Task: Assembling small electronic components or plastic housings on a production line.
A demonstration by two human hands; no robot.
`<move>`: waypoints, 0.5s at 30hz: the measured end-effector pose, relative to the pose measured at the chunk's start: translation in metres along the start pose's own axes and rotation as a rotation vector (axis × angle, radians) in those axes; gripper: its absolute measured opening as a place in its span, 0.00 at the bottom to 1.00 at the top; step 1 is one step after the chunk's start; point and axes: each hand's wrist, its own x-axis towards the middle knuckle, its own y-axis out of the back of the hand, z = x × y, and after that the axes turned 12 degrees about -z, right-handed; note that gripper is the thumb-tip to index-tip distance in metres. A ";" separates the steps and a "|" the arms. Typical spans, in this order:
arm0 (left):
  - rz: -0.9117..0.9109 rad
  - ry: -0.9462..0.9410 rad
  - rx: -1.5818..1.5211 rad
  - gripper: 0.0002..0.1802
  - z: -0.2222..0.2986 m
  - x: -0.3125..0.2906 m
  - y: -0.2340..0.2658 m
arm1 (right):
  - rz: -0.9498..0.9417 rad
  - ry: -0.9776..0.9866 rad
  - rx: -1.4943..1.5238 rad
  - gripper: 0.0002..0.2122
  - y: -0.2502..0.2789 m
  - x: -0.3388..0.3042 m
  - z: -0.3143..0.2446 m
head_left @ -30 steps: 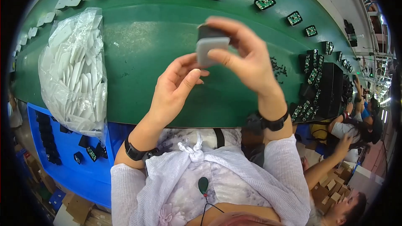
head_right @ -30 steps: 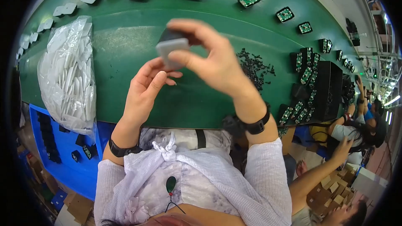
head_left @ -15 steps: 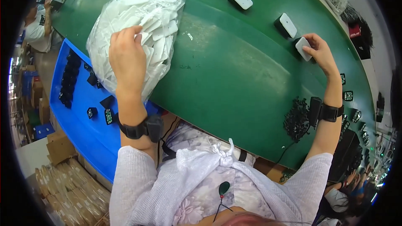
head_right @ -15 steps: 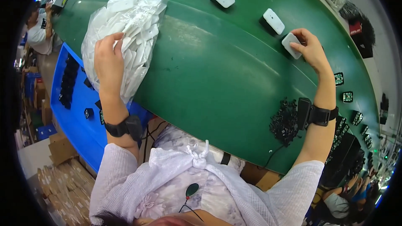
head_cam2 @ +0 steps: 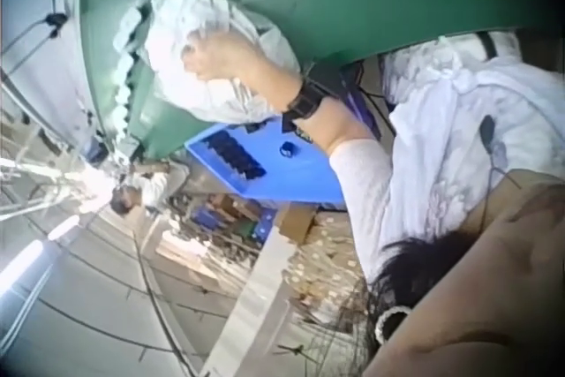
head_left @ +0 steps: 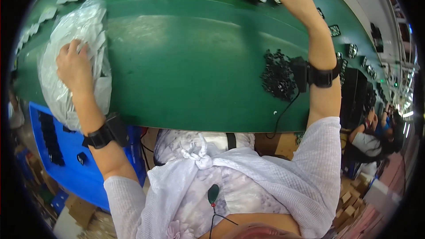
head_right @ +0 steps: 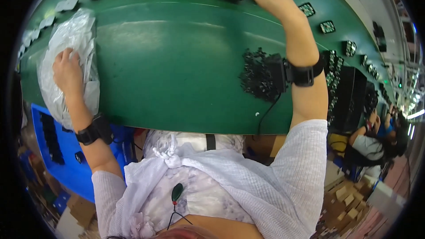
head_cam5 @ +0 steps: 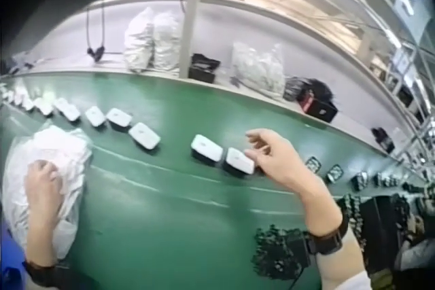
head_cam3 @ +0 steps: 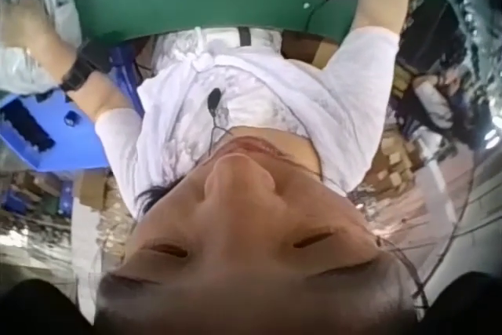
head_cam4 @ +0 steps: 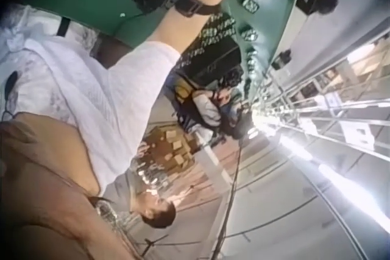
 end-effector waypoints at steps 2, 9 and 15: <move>0.154 -0.035 -0.009 0.10 -0.008 -0.003 -0.005 | -0.041 0.011 -0.098 0.12 -0.002 -0.032 -0.014; 0.443 -0.295 -0.438 0.12 0.044 -0.047 0.044 | -0.107 -0.138 -0.461 0.08 -0.023 -0.132 -0.019; -0.452 -0.255 -1.792 0.15 0.117 -0.105 0.051 | 0.143 -0.253 -0.394 0.07 -0.033 -0.154 0.006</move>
